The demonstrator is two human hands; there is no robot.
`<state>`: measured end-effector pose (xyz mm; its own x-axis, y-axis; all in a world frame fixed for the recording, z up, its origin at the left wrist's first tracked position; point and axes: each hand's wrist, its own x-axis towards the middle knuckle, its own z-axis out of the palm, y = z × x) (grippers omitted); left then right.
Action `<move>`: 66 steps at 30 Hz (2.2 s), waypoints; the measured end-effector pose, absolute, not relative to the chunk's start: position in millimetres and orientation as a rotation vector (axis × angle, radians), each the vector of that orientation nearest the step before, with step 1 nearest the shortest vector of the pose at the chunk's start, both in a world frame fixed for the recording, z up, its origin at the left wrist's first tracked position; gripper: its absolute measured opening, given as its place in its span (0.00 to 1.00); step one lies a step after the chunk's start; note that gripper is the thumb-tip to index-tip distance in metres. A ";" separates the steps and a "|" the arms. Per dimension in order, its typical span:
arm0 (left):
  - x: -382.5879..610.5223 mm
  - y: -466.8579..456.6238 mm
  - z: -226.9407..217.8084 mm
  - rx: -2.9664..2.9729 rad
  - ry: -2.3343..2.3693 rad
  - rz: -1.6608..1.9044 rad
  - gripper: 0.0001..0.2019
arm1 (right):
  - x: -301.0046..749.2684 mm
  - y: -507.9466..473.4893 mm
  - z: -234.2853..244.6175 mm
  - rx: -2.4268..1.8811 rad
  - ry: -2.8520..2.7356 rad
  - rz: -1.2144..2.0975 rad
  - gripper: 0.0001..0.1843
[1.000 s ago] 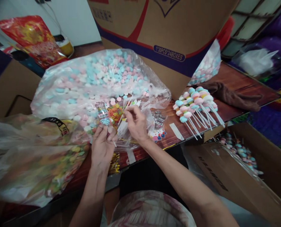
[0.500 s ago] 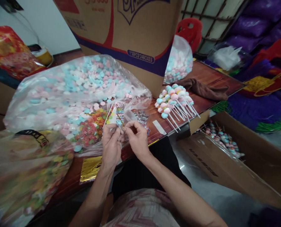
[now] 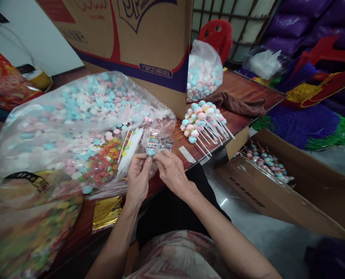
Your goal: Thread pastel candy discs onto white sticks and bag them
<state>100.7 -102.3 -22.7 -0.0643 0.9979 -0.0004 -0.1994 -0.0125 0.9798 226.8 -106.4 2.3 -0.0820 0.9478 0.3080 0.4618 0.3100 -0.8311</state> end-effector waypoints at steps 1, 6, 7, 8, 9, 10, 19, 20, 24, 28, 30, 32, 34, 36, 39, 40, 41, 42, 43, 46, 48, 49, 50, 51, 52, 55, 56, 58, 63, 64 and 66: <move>101.4 -102.1 -23.6 1.032 1.104 1.353 0.13 | 227.3 -106.7 2.2 -1.307 -1.699 0.690 0.12; 105.8 -100.3 -25.3 0.871 1.063 1.349 0.15 | 223.5 -107.2 -7.9 -1.286 -1.425 0.904 0.10; 106.4 -100.2 -24.2 0.829 1.055 1.344 0.15 | 222.0 -107.5 -10.9 -1.264 -1.330 0.987 0.10; 106.9 -100.2 -22.3 0.788 1.045 1.334 0.16 | 220.6 -108.0 -13.5 -1.241 -1.235 1.063 0.10; 107.0 -100.4 -19.8 0.743 1.027 1.315 0.16 | 219.5 -108.8 -15.5 -1.216 -1.150 1.124 0.10; 106.7 -100.6 -16.5 0.691 1.001 1.281 0.16 | 218.7 -109.8 -16.6 -1.191 -1.083 1.168 0.10; 97.4 -98.6 11.2 0.153 0.712 0.755 0.07 | 243.1 -109.7 -5.6 -0.958 -1.238 1.252 0.13; 99.0 -98.6 10.1 0.176 0.722 0.731 0.09 | 246.9 -109.0 -6.1 -0.952 -1.299 1.255 0.13; 113.3 -102.7 -0.6 0.466 0.881 0.877 0.16 | 252.1 -111.2 -14.1 -1.108 -1.426 1.124 0.08; 125.2 -110.4 -11.5 0.831 1.030 1.086 0.16 | 248.0 -116.7 -19.0 -1.211 -1.438 1.043 0.03; 126.3 -112.9 -15.6 1.015 1.070 1.145 0.13 | 248.5 -117.7 -17.4 -1.272 -1.453 0.981 0.01; 126.1 -113.6 -18.2 1.121 1.107 1.167 0.11 | 251.7 -117.5 -14.9 -1.344 -1.475 0.911 0.02; 126.4 -112.4 -18.8 1.081 1.115 1.143 0.12 | 256.2 -117.4 -13.0 -1.382 -1.493 0.886 0.04; 128.0 -109.3 -16.6 0.900 1.069 1.093 0.13 | 260.5 -118.5 -11.8 -1.367 -1.496 0.895 0.08; 131.0 -102.2 -9.5 0.545 0.945 0.979 0.13 | 265.8 -122.3 -11.5 -1.322 -1.507 0.829 0.10; 131.6 -99.6 -6.9 0.445 0.913 0.939 0.13 | 267.5 -123.6 -12.0 -1.306 -1.522 0.764 0.10; 131.9 -97.3 -4.6 0.365 0.892 0.903 0.13 | 269.3 -124.9 -13.0 -1.290 -1.547 0.683 0.10; 132.0 -95.4 -2.7 0.305 0.878 0.872 0.13 | 271.2 -125.8 -14.3 -1.275 -1.583 0.595 0.11; 132.1 -94.1 -1.0 0.260 0.869 0.847 0.12 | 273.0 -126.3 -15.8 -1.257 -1.630 0.505 0.13; 133.4 -93.6 3.6 0.219 0.843 0.805 0.10 | 277.4 -126.0 -19.3 -1.234 -1.787 0.278 0.15; 136.2 -94.8 7.5 0.246 0.833 0.805 0.10 | 279.5 -124.9 -19.3 -1.254 -1.825 0.184 0.14; 138.2 -95.4 9.5 0.263 0.836 0.807 0.10 | 280.3 -124.1 -18.4 -1.282 -1.816 0.168 0.15; 140.6 -95.7 11.3 0.279 0.836 0.817 0.10 | 281.1 -123.4 -17.1 -1.298 -1.805 0.143 0.16; 143.3 -96.0 12.8 0.292 0.833 0.823 0.09 | 281.7 -122.8 -15.3 -1.315 -1.811 0.110 0.16; 146.3 -96.1 13.5 0.300 0.829 0.828 0.09 | 282.2 -122.3 -13.2 -1.341 -1.838 0.068 0.16; 158.0 -96.3 11.2 0.316 0.821 0.840 0.08 | 282.5 -122.5 -6.5 -1.445 -1.891 -0.065 0.18; 162.6 -96.3 9.1 0.324 0.824 0.850 0.07 | 282.4 -123.3 -4.8 -1.495 -1.879 -0.079 0.18; 172.1 -95.8 4.2 0.346 0.831 0.849 0.03 | 282.7 -126.5 -3.1 -1.589 -1.807 -0.046 0.18; 188.2 -94.3 -4.6 0.555 0.770 0.786 0.09 | 296.6 -142.7 -7.8 -1.575 -1.471 0.279 0.09; 189.7 -95.3 -6.4 0.609 0.750 0.797 0.11 | 302.2 -146.4 -8.4 -1.559 -1.373 0.348 0.08; 192.9 -100.0 -10.8 0.728 0.745 0.844 0.12 | 313.9 -153.7 -7.0 -1.545 -1.187 0.429 0.08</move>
<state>192.9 -100.0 -10.8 0.4557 0.8457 -0.2777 -0.3796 0.4669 0.7987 313.9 -153.7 -7.0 0.4352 0.8462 0.3074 0.4544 0.0883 -0.8864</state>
